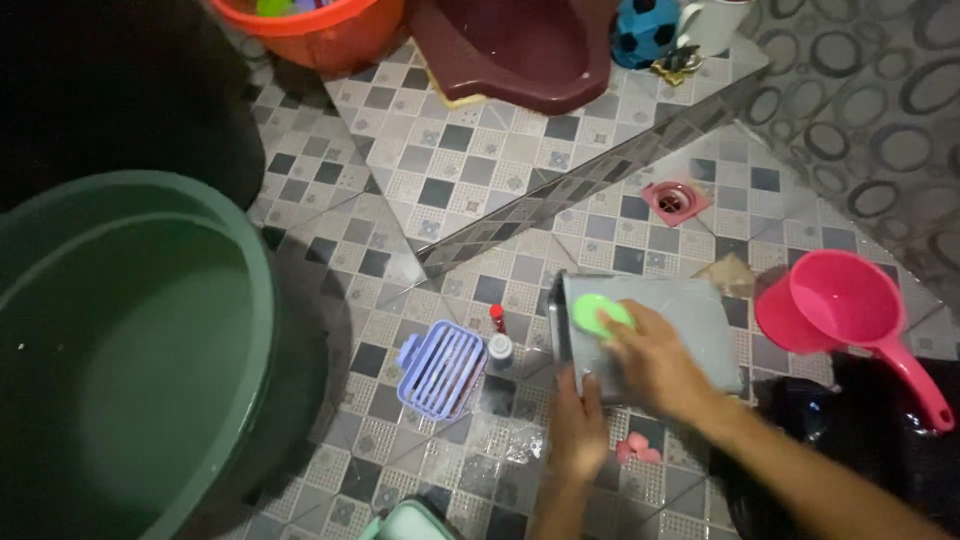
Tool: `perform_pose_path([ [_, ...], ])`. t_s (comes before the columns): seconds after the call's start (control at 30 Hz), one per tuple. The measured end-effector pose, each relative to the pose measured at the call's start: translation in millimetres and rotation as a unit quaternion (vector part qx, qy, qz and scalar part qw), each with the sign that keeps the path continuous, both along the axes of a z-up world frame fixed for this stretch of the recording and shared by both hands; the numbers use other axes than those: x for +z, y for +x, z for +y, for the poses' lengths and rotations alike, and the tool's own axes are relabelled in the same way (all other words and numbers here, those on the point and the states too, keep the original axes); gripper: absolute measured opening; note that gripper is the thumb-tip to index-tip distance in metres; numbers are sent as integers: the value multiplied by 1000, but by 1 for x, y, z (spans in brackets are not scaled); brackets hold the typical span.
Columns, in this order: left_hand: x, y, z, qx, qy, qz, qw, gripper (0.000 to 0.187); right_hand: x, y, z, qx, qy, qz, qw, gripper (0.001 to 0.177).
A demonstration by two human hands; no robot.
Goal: Washing a plastic container with a sponge and rinsing it with water from a basin
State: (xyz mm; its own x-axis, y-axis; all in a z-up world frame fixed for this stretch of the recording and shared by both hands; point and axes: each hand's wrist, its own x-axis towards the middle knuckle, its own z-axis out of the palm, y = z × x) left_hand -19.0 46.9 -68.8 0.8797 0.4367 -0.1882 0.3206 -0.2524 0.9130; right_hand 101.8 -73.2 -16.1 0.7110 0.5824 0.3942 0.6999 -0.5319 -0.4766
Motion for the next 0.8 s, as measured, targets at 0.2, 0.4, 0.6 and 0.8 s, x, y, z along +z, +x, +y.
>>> perform_pose_path([
  [0.2, -21, 4, -4, 24, -16, -97, 995, 44, -15, 53, -2, -92, -59, -59, 992, 39],
  [0.4, -22, 3, -2, -3, -48, -30, 998, 36, -6, -13, 42, -64, -12, -20, 998, 41],
  [0.6, 6, -6, 2, -10, -76, -71, 995, 35, -20, 53, 61, -121, -112, -33, 986, 39],
  [0.8, -1, -6, -6, 34, -109, -3, 993, 36, -35, 32, 65, -54, -99, -79, 990, 34],
])
